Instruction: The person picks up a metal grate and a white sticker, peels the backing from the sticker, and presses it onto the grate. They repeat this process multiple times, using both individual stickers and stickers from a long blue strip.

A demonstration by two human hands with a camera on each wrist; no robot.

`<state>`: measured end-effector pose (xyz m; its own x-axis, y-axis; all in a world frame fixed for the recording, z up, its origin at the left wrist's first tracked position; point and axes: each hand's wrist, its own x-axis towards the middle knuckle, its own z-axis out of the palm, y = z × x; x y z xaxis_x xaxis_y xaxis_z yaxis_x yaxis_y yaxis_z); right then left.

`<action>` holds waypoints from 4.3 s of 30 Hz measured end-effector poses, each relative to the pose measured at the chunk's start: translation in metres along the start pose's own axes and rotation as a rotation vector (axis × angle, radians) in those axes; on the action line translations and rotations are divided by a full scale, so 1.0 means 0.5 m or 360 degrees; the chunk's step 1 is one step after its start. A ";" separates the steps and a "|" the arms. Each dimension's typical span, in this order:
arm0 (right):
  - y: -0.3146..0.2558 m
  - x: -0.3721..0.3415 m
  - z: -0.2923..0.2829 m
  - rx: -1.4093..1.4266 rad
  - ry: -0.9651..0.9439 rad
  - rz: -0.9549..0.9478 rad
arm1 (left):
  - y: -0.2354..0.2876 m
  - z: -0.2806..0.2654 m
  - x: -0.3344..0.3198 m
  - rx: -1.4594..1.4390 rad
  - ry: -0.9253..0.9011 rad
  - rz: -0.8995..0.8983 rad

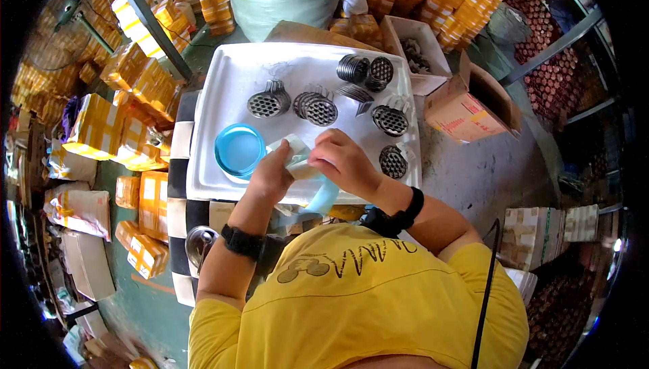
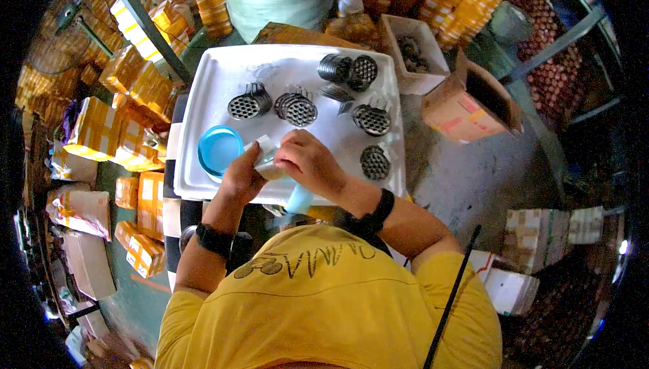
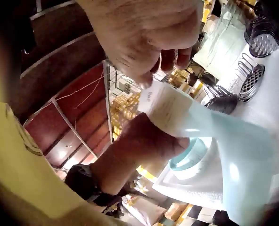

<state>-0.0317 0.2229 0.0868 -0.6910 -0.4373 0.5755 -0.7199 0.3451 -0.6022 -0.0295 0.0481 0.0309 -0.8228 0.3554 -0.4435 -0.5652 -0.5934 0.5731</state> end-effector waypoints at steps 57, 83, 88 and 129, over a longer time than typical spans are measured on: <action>0.007 -0.021 -0.115 0.0372 0.0043 0.1052 | 0.000 0.072 -0.054 0.0180 -0.0242 -0.0122; -0.044 -0.026 -0.125 0.0879 -0.0506 0.1191 | -0.010 0.079 -0.077 0.0410 -0.0279 -0.0241; -0.051 -0.030 -0.122 0.0947 -0.0538 0.1074 | -0.013 0.076 -0.076 0.0389 -0.0227 -0.0214; -0.036 0.011 -0.139 0.0205 -0.0636 0.0078 | -0.029 0.094 -0.081 0.0460 -0.0082 -0.0334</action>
<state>-0.0270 0.2720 0.1395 -0.6264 -0.7196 0.2997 -0.6555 0.2780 -0.7022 0.0094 0.0764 0.0731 -0.6846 0.4883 -0.5411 -0.7098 -0.2775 0.6475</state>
